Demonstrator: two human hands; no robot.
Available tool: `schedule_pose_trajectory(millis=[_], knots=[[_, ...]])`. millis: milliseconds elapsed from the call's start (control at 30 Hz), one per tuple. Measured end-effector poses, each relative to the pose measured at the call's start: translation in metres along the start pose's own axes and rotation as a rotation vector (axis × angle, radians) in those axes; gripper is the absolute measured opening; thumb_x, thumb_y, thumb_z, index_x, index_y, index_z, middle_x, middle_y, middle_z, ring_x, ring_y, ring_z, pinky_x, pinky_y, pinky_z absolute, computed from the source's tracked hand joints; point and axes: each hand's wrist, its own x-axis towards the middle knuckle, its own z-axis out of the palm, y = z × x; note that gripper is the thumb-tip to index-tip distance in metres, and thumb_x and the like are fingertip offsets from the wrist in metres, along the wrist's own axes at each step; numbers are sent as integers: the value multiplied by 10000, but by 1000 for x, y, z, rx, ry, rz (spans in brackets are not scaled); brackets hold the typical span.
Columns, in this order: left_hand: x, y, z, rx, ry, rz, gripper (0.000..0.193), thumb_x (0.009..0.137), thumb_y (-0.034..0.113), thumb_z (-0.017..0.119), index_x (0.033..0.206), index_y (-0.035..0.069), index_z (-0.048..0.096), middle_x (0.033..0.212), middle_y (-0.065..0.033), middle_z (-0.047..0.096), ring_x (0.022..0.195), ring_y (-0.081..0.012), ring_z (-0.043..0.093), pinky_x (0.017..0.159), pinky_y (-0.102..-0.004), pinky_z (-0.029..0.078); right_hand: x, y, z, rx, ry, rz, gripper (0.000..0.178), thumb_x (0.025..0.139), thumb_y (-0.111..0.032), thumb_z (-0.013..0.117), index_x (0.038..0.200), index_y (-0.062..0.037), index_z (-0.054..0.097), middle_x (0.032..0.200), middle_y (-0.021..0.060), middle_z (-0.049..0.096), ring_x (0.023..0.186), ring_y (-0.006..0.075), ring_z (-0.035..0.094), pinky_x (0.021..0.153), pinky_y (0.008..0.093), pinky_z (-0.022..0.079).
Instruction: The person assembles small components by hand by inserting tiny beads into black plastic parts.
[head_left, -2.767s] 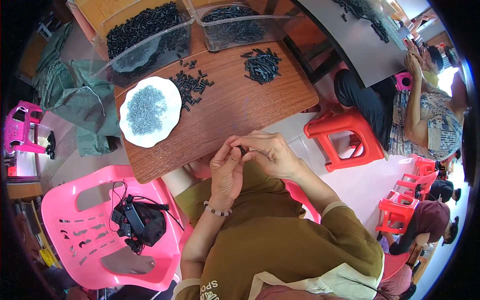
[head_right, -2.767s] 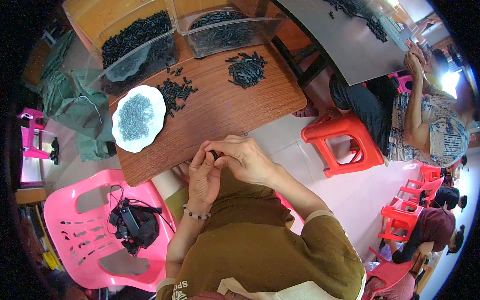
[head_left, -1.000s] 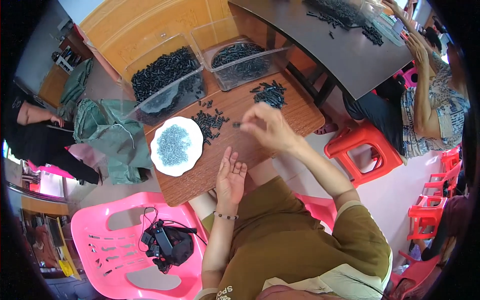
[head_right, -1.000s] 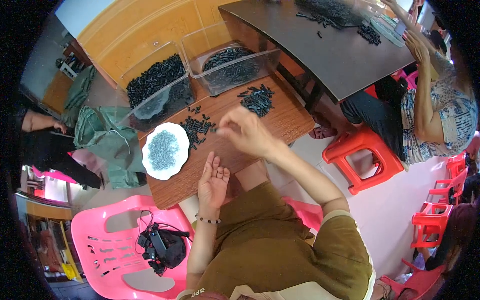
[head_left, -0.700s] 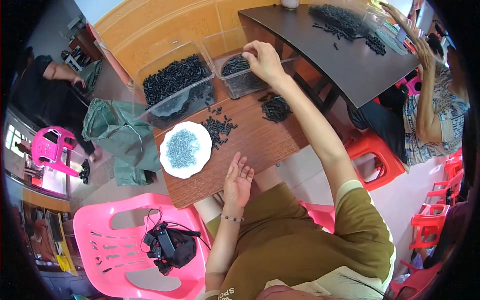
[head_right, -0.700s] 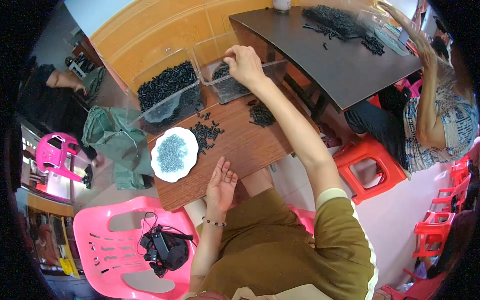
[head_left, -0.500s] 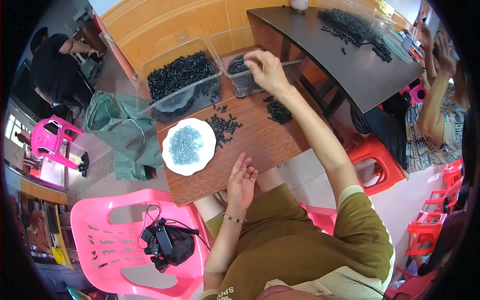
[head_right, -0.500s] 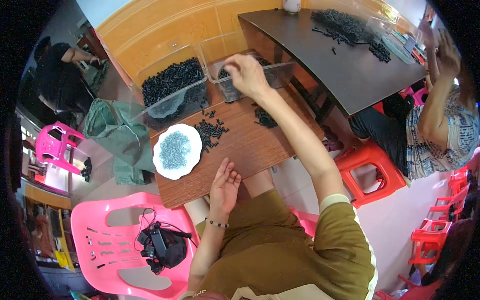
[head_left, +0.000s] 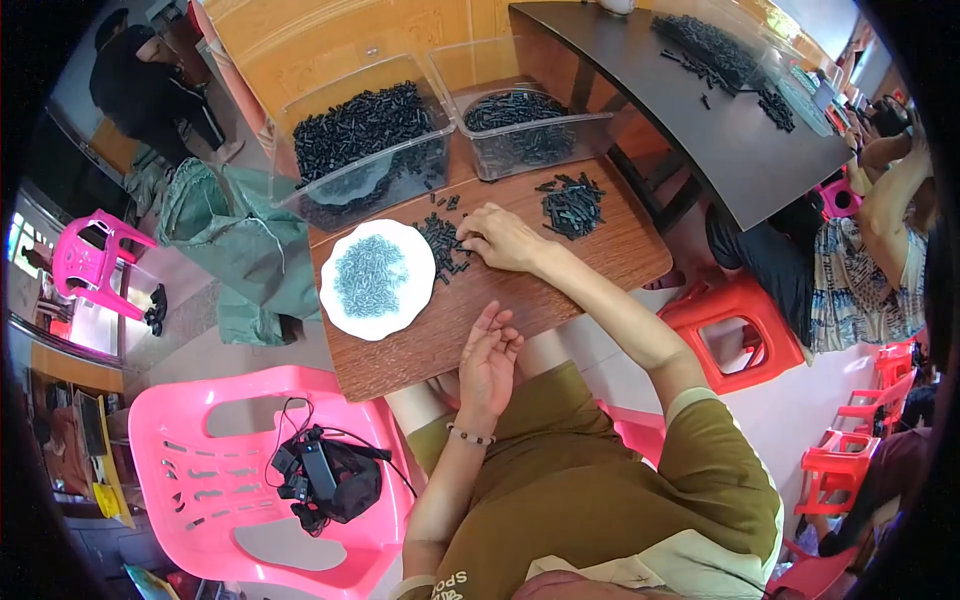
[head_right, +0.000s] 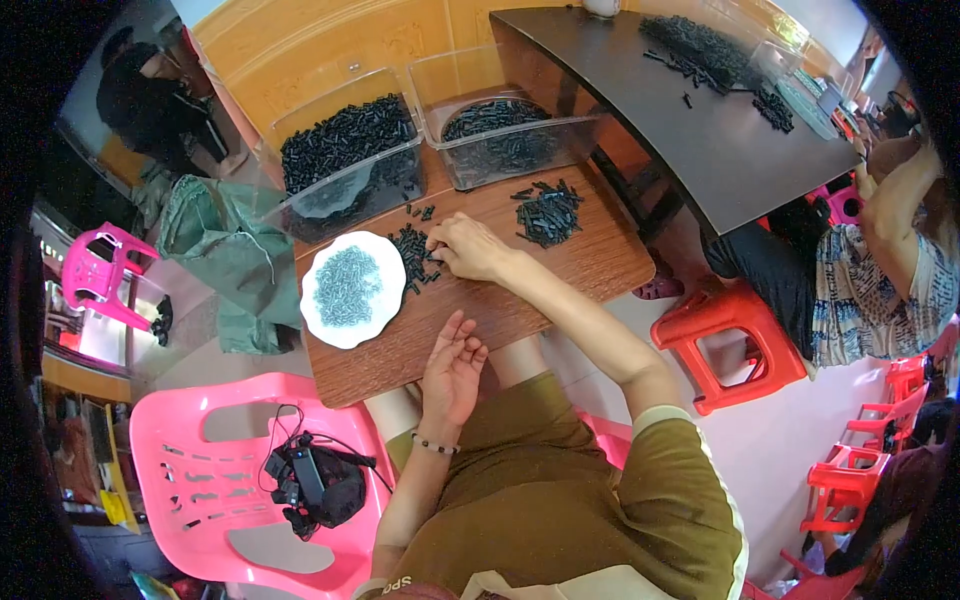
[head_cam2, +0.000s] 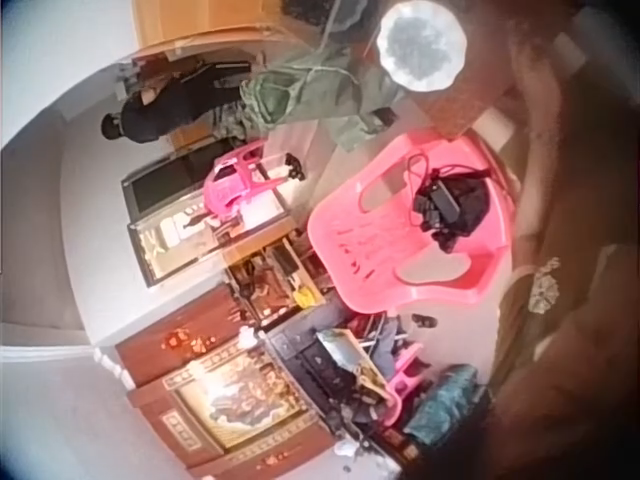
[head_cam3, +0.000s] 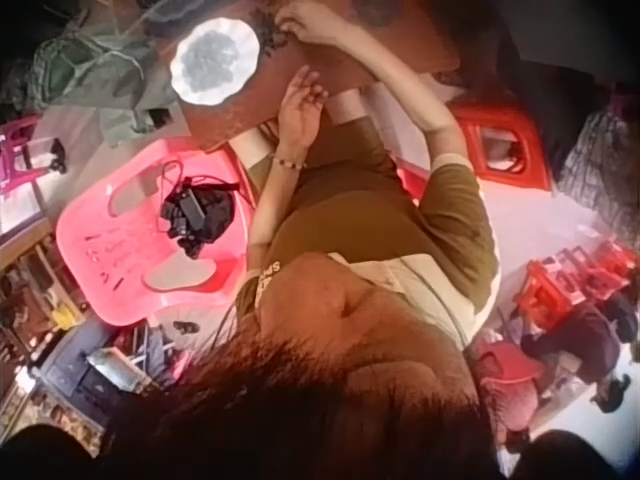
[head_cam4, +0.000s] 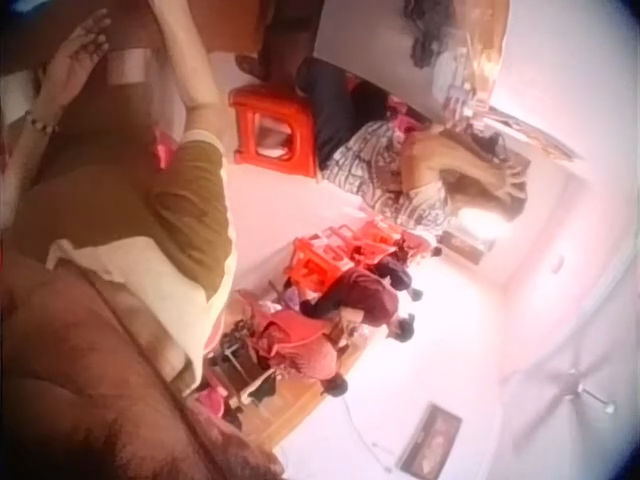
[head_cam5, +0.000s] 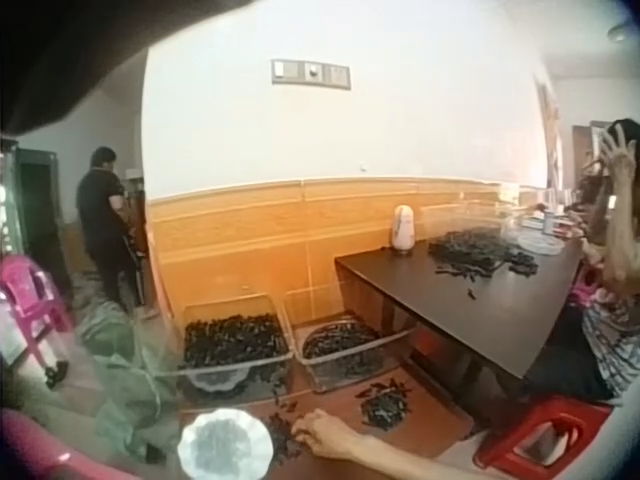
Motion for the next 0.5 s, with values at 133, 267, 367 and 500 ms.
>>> schedule_pose_trajectory(millis=[133, 267, 367, 500], knots=[[-1, 1, 1, 13, 28, 5, 386, 896, 31, 494, 1280, 47, 469, 1108, -51, 580, 887, -127, 552, 868, -301, 457, 7, -17, 1, 61, -64, -9, 154, 771, -102, 671, 918, -57, 656, 859, 108, 630, 906, 317, 555, 797, 402, 450], [0, 0, 0, 6, 9, 8, 390, 903, 32, 485, 1292, 39, 460, 1121, -65, 576, 886, -130, 559, 858, -296, 461, 8, -19, 6, 22, -53, -64, 160, 756, -102, 685, 910, -68, 659, 846, 104, 620, 895, 308, 546, 797, 401, 441], [1, 1, 0, 4, 5, 7, 392, 911, 33, 476, 1302, 28, 451, 1136, -78, 572, 884, -133, 565, 851, -293, 467, 8, -14, 12, -14, -55, -103, 136, 752, -101, 685, 882, -72, 657, 849, 102, 616, 904, 302, 541, 806, 400, 436], [1, 1, 1, 7, 5, 0, 394, 913, 34, 474, 1306, 27, 449, 1138, -77, 572, 886, -133, 564, 851, -295, 467, 8, -11, 13, -1, -29, -77, 110, 755, -99, 681, 860, -76, 656, 840, 102, 613, 903, 301, 541, 804, 398, 437]])
